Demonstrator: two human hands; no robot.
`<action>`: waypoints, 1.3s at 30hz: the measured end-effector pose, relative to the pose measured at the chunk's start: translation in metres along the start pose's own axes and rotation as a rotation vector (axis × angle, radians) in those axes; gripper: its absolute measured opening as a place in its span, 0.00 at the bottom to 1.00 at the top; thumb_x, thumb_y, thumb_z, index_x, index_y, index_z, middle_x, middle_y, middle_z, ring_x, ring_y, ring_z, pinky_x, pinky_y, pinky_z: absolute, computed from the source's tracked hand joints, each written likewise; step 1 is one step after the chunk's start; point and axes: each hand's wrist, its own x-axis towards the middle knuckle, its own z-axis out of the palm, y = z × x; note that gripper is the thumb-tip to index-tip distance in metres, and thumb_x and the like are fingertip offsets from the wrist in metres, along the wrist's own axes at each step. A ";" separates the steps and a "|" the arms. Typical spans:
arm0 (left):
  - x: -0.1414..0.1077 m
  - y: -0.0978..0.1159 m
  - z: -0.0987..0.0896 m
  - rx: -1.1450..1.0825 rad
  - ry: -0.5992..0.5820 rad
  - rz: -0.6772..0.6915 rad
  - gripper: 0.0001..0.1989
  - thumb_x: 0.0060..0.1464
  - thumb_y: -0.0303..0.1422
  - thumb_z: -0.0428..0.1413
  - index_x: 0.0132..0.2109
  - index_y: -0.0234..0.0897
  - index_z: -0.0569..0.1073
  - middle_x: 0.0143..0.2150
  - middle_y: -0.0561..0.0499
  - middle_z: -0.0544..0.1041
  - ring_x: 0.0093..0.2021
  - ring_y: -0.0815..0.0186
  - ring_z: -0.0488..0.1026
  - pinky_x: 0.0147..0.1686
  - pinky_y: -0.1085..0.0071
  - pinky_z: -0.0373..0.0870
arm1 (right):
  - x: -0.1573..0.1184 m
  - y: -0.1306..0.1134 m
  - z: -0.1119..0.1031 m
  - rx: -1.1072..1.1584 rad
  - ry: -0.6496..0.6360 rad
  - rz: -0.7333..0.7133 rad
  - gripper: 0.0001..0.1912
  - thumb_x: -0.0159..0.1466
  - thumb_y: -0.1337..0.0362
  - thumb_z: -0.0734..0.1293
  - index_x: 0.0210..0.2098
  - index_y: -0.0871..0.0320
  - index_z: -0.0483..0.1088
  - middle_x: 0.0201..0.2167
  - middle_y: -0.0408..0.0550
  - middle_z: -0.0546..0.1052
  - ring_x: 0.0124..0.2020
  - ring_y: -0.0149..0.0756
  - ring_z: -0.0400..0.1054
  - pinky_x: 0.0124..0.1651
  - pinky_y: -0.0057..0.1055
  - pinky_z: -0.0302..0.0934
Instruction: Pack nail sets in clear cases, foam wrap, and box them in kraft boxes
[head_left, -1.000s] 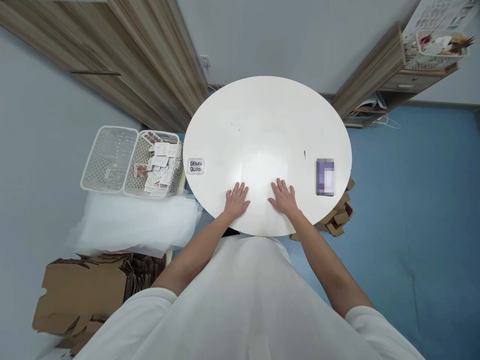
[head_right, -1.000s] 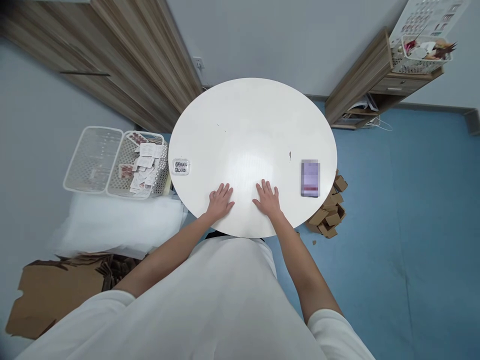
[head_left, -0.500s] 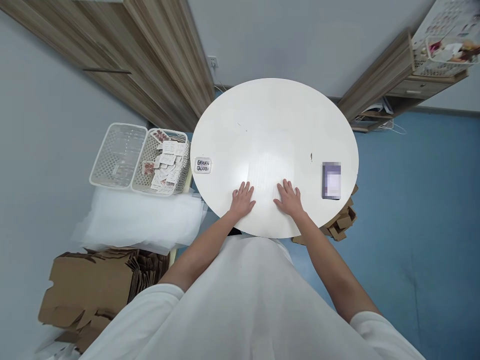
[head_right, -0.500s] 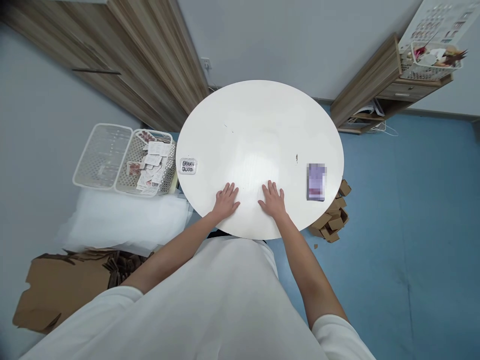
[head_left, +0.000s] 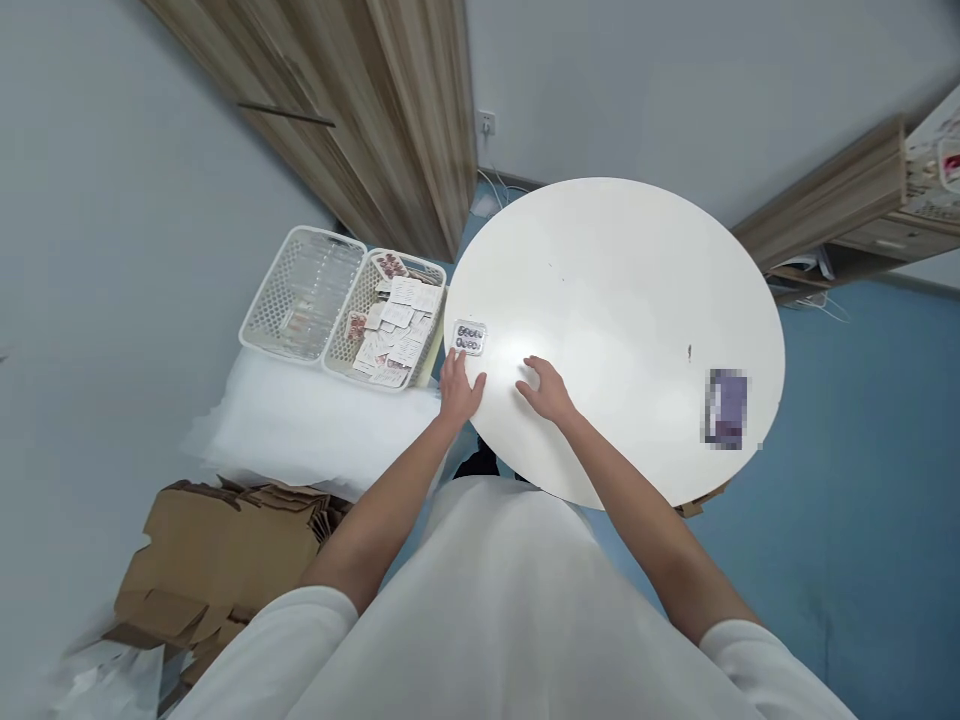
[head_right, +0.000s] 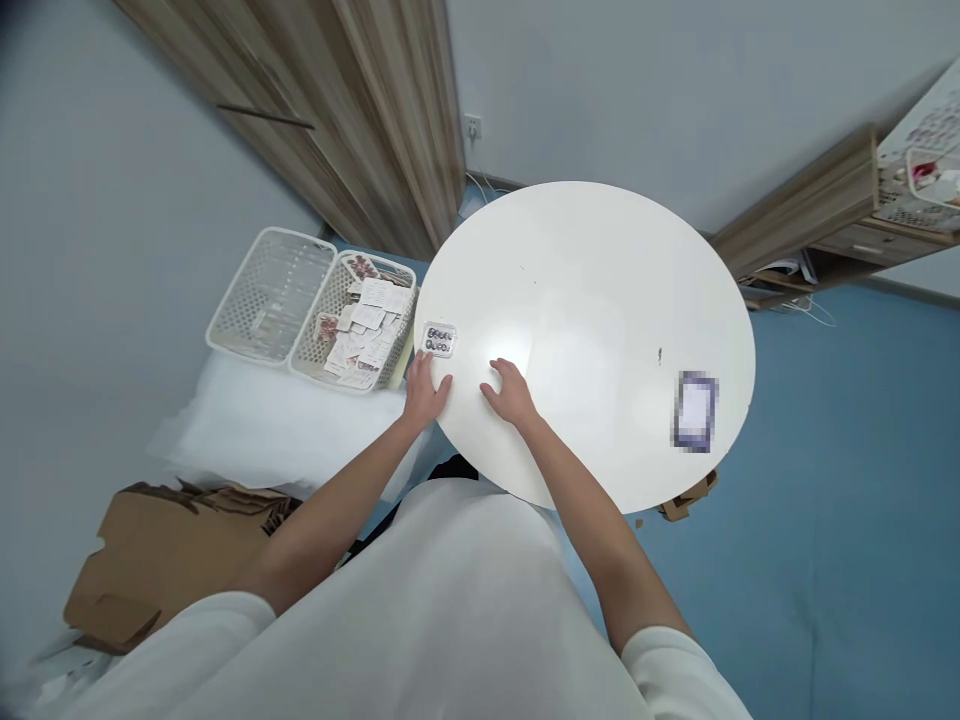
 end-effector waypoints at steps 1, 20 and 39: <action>0.009 -0.008 -0.006 -0.055 0.011 -0.027 0.30 0.54 0.40 0.48 0.61 0.35 0.50 0.64 0.39 0.48 0.64 0.54 0.45 0.59 0.54 0.47 | 0.012 -0.011 0.010 0.069 -0.021 0.032 0.27 0.57 0.56 0.62 0.55 0.55 0.58 0.58 0.51 0.60 0.59 0.41 0.53 0.58 0.41 0.52; 0.013 0.008 0.003 -0.427 -0.091 -0.102 0.19 0.53 0.31 0.48 0.52 0.36 0.67 0.52 0.45 0.67 0.50 0.63 0.67 0.48 0.67 0.68 | 0.014 -0.018 0.035 0.488 0.064 0.170 0.31 0.54 0.60 0.65 0.57 0.54 0.56 0.61 0.48 0.54 0.59 0.38 0.52 0.57 0.38 0.54; -0.102 0.131 0.096 -0.279 -0.412 0.071 0.14 0.54 0.31 0.47 0.46 0.38 0.72 0.48 0.49 0.72 0.47 0.65 0.69 0.48 0.68 0.67 | -0.144 0.136 -0.063 0.200 0.077 0.108 0.23 0.55 0.68 0.58 0.51 0.55 0.64 0.55 0.49 0.63 0.55 0.36 0.59 0.55 0.37 0.58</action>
